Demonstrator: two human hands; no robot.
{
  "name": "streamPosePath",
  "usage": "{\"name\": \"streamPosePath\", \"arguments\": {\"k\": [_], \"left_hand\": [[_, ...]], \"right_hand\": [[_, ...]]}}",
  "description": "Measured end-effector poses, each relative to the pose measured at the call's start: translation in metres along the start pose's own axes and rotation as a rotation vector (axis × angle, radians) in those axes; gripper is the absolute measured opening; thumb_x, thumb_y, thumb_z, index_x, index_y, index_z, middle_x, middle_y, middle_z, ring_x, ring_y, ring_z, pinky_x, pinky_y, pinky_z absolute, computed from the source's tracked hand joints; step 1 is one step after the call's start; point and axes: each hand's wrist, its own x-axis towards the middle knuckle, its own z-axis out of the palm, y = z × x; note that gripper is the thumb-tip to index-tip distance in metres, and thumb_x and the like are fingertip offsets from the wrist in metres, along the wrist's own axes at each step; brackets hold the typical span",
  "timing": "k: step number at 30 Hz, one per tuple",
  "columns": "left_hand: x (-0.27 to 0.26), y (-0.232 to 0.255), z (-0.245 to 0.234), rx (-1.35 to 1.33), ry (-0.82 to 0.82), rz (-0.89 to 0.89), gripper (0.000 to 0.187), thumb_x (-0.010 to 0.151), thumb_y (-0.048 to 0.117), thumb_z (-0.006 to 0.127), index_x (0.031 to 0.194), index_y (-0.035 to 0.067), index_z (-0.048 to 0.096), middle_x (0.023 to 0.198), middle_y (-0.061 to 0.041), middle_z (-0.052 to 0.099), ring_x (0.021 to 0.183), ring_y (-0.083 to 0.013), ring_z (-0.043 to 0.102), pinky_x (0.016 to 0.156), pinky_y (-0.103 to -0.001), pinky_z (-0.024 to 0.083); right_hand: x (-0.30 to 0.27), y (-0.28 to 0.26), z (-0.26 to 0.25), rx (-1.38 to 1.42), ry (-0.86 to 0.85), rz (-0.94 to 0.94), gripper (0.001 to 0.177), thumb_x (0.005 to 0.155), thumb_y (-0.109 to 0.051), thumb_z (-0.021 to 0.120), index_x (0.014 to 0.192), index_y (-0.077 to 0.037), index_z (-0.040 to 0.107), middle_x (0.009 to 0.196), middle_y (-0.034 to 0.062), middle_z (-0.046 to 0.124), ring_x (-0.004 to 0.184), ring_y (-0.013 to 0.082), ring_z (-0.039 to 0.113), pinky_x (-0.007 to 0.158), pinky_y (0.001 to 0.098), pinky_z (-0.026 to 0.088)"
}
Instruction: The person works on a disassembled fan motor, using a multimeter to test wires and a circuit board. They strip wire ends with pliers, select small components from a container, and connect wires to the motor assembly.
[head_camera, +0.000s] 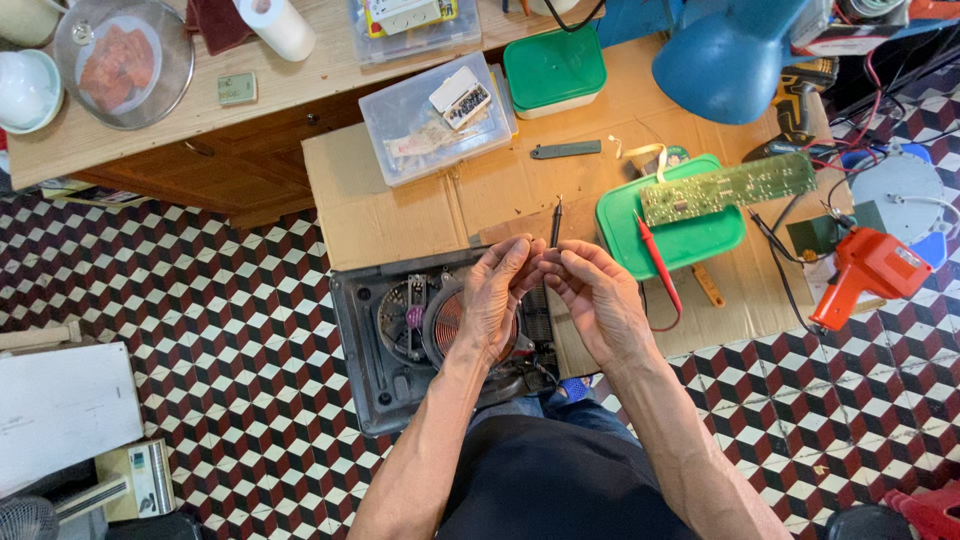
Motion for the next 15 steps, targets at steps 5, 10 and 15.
{"name": "streamPosePath", "arguments": {"k": [5, 10, 15], "left_hand": [[0.08, 0.017, -0.011, -0.072, 0.003, -0.111, 0.026, 0.092, 0.013, 0.075, 0.114, 0.005, 0.066, 0.108, -0.01, 0.074, 0.098, -0.0179, 0.073, 0.089, -0.029, 0.062], [0.142, 0.014, -0.019, -0.201, -0.052, -0.204, 0.023, 0.095, 0.016, 0.076, 0.114, 0.005, 0.07, 0.102, -0.006, 0.073, 0.092, -0.013, 0.071, 0.086, -0.026, 0.061], [0.177, 0.002, -0.018, -0.352, -0.016, -0.307, 0.022, 0.094, 0.015, 0.077, 0.112, 0.003, 0.071, 0.101, -0.005, 0.074, 0.091, -0.0126, 0.073, 0.083, -0.026, 0.063]], "right_hand": [[0.05, 0.012, 0.006, -0.015, 0.114, 0.02, 0.022, 0.097, -0.008, 0.065, 0.116, 0.003, 0.063, 0.108, 0.0134, 0.072, 0.098, 0.0217, 0.071, 0.089, 0.0318, 0.056], [0.081, 0.02, -0.004, 0.007, 0.213, 0.061, 0.022, 0.096, -0.008, 0.065, 0.115, 0.004, 0.063, 0.107, 0.0154, 0.072, 0.097, 0.0225, 0.071, 0.088, 0.0313, 0.055], [0.099, 0.02, -0.018, -0.005, 0.255, 0.117, 0.025, 0.095, -0.01, 0.066, 0.115, 0.005, 0.063, 0.107, 0.0154, 0.072, 0.097, 0.0224, 0.071, 0.087, 0.0312, 0.056]]}}
